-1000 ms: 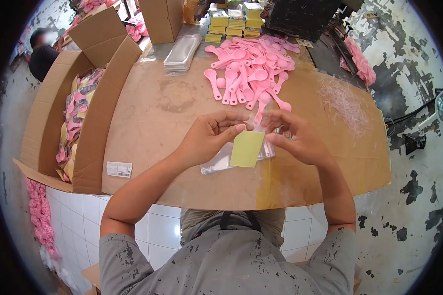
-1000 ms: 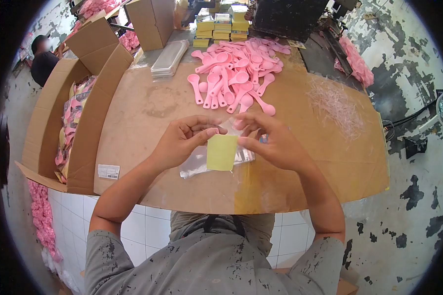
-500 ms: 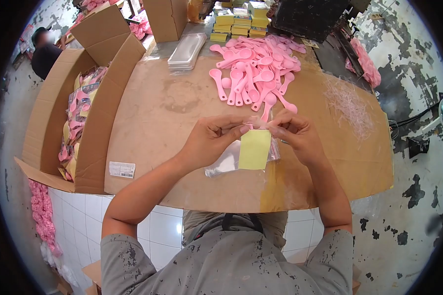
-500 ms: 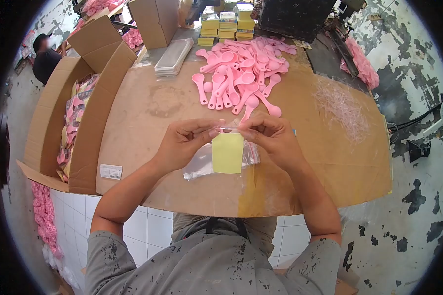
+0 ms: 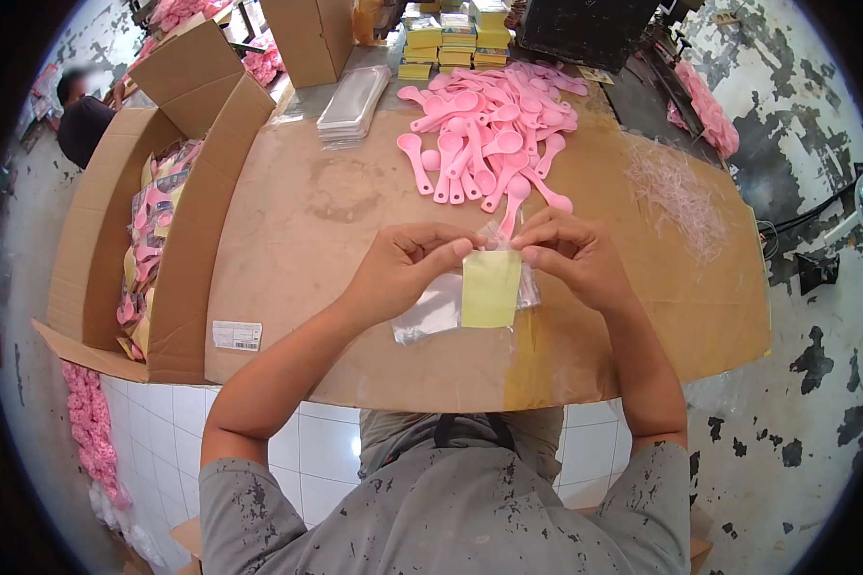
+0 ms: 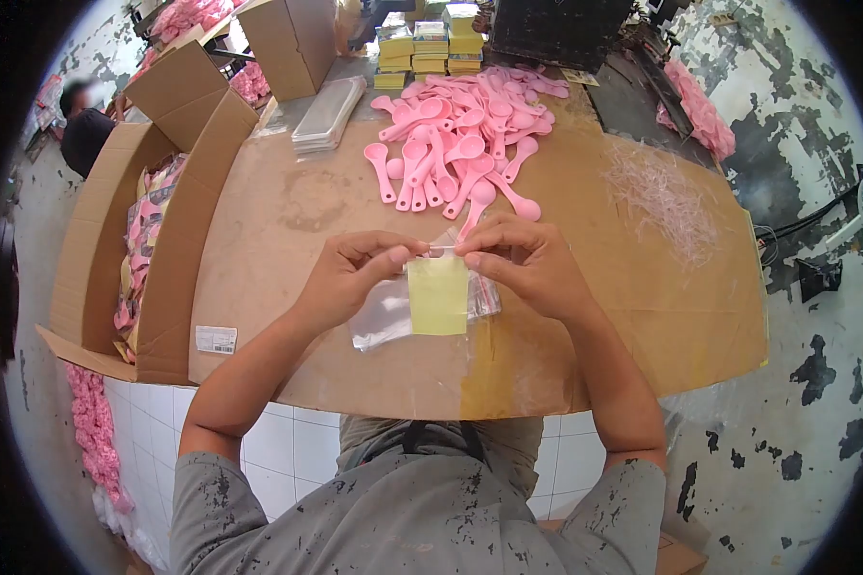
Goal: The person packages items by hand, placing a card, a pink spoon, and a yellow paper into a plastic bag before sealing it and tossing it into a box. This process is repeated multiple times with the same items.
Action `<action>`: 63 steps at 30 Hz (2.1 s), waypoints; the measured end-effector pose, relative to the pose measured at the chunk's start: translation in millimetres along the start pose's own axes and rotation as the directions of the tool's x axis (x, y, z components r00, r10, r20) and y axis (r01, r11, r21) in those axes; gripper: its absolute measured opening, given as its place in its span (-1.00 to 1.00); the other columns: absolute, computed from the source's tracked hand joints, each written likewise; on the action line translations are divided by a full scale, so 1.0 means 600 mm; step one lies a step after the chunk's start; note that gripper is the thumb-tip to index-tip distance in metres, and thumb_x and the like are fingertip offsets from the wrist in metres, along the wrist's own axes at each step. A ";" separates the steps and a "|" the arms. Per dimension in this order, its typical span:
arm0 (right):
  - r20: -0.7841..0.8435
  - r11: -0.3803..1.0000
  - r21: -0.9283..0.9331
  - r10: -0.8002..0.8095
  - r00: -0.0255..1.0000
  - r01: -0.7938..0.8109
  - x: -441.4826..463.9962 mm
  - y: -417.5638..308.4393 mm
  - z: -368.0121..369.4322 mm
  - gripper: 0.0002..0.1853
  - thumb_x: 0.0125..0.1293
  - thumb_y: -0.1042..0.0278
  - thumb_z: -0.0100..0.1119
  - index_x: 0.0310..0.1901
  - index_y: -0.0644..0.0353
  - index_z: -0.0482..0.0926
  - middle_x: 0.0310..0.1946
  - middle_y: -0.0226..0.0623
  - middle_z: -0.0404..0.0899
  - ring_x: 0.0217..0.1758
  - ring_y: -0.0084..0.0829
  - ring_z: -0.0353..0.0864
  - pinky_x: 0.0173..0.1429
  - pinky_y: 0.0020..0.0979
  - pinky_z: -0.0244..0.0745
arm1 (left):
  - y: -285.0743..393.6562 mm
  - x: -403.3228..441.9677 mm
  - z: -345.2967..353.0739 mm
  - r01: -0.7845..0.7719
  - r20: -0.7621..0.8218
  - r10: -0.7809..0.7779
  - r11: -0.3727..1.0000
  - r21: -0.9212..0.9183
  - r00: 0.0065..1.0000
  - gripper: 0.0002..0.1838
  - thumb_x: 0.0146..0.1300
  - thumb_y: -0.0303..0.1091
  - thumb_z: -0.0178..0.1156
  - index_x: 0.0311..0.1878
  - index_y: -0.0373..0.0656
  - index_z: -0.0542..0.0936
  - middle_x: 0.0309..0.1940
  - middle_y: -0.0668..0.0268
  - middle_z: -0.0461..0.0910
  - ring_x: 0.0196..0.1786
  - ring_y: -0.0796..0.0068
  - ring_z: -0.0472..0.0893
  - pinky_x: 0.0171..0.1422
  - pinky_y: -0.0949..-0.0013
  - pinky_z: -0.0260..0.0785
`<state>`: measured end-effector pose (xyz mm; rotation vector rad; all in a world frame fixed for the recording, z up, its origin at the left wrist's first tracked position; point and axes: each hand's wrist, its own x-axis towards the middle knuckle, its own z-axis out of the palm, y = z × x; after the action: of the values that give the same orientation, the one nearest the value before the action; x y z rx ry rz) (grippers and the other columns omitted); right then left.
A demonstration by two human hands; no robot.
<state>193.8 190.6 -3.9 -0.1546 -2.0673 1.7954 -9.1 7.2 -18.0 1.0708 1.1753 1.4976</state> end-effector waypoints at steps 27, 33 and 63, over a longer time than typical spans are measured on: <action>0.012 0.998 0.054 0.035 0.999 -0.036 0.012 -0.049 0.017 -0.67 0.43 0.61 0.28 0.19 0.37 0.60 -0.09 -0.30 0.75 -0.05 -0.56 0.72 0.10 -0.46 0.60 | 0.011 0.002 -0.012 -0.003 0.049 0.000 0.998 0.061 0.999 -0.64 0.52 -0.31 0.28 0.24 -0.32 0.57 -0.03 0.23 0.70 0.02 0.56 0.70 0.11 0.38 0.61; -0.232 0.782 -0.613 -0.045 0.972 -0.111 0.007 -0.044 -0.082 -0.72 0.38 0.44 0.37 0.09 0.29 0.69 -0.10 -0.22 0.75 -0.04 -0.43 0.73 0.11 -0.38 0.61 | 0.077 0.007 -0.109 -0.580 -0.574 0.506 0.812 0.066 0.643 -0.52 0.68 -0.06 -0.04 0.40 -0.22 0.45 0.31 0.16 0.58 0.30 0.29 0.63 0.33 0.21 0.54; 0.074 0.762 -0.647 0.015 0.997 0.036 -0.025 0.015 -0.038 -0.80 0.31 0.61 0.33 -0.06 0.23 0.77 -0.17 -0.34 0.64 -0.10 -0.47 0.65 -0.02 -0.36 0.57 | -0.057 0.025 -0.022 -0.031 -0.128 0.051 0.988 0.149 0.990 -0.75 0.44 -0.53 0.26 0.14 -0.32 0.57 -0.15 0.20 0.75 -0.18 0.52 0.70 0.00 0.39 0.59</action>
<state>214.0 208.2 -13.9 -0.2658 -2.6597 1.0025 -20.2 23.4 -52.1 1.1136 1.3807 1.5521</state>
